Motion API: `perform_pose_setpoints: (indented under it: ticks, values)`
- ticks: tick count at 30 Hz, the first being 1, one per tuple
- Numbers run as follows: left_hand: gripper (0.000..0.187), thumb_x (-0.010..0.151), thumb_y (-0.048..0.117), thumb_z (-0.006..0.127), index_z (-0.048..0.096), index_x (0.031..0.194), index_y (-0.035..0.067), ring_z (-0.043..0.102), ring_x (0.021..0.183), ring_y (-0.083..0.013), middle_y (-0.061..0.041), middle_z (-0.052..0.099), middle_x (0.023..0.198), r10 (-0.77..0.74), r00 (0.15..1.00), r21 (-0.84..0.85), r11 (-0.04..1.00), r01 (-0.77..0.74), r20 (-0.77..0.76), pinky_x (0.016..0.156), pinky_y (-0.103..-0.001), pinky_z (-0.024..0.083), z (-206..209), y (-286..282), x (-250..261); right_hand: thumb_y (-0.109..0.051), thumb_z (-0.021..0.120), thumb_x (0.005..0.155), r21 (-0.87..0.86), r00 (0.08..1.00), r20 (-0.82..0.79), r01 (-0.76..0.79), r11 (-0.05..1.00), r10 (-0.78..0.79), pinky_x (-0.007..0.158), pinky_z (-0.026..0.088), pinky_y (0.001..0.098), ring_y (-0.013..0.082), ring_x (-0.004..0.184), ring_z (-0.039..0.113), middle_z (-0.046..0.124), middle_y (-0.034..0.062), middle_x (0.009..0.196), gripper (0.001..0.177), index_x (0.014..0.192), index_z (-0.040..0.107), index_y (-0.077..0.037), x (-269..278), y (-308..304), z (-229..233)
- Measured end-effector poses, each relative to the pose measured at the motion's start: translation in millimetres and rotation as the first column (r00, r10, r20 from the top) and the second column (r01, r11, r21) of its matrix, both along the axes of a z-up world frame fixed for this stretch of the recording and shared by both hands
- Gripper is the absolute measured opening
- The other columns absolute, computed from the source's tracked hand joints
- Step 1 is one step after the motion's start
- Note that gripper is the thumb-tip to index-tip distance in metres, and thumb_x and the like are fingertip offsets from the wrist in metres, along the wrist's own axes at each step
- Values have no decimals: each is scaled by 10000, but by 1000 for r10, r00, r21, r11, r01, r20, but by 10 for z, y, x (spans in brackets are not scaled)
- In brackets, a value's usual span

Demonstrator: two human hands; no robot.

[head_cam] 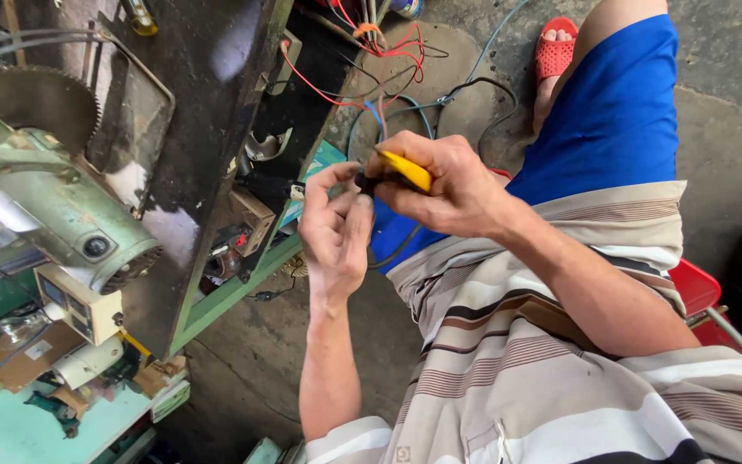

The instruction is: The person uses a yellow utility knife to strip the black insulation from a wire, revealing the inner conductors. They then pull the insulation off and continue to trim the wire ends.

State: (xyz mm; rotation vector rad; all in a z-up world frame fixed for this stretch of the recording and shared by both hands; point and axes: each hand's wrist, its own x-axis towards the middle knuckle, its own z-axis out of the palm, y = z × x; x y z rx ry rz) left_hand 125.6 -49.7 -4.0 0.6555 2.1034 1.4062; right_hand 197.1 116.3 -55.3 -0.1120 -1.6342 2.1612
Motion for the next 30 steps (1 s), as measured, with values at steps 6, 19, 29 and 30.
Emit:
perform_pose_setpoints:
  ticks: [6,19,29,30]
  values:
    - [207,987,56,592,580,1185,-3,468,453,-82,-59,564,566,-69,987,-217,976,36,-144,371,-190,382,134,-346,-418,18,646,809,51,943,196,-283,958,268,520,481,396,272,498,555,553,182,601,295,1101,695,5,313,191,78]
    - [242,1020,232,674,564,1112,37,402,618,-156,-166,591,853,155,798,322,857,-402,583,596,-249,359,-148,-395,-162,-592,620,1212,-10,571,709,594,805,-413,602,260,137,-48,560,329,428,-118,689,510,842,496,-264,1332,1692,-1979]
    - [464,1048,-8,606,489,1489,79,615,909,-320,-198,598,1177,-95,559,484,633,-605,823,814,-400,528,-166,-125,26,-455,551,1093,322,307,781,549,772,-544,466,336,299,96,531,433,464,-11,697,264,1066,538,-192,1347,1565,-1505]
    - [459,1040,-44,609,509,1467,91,645,927,-359,-205,607,1239,-72,596,509,609,-609,800,833,-442,561,-184,-84,40,-42,706,1177,327,537,525,590,739,-661,415,439,310,146,539,569,619,111,769,126,1208,585,-63,1167,1351,-1211]
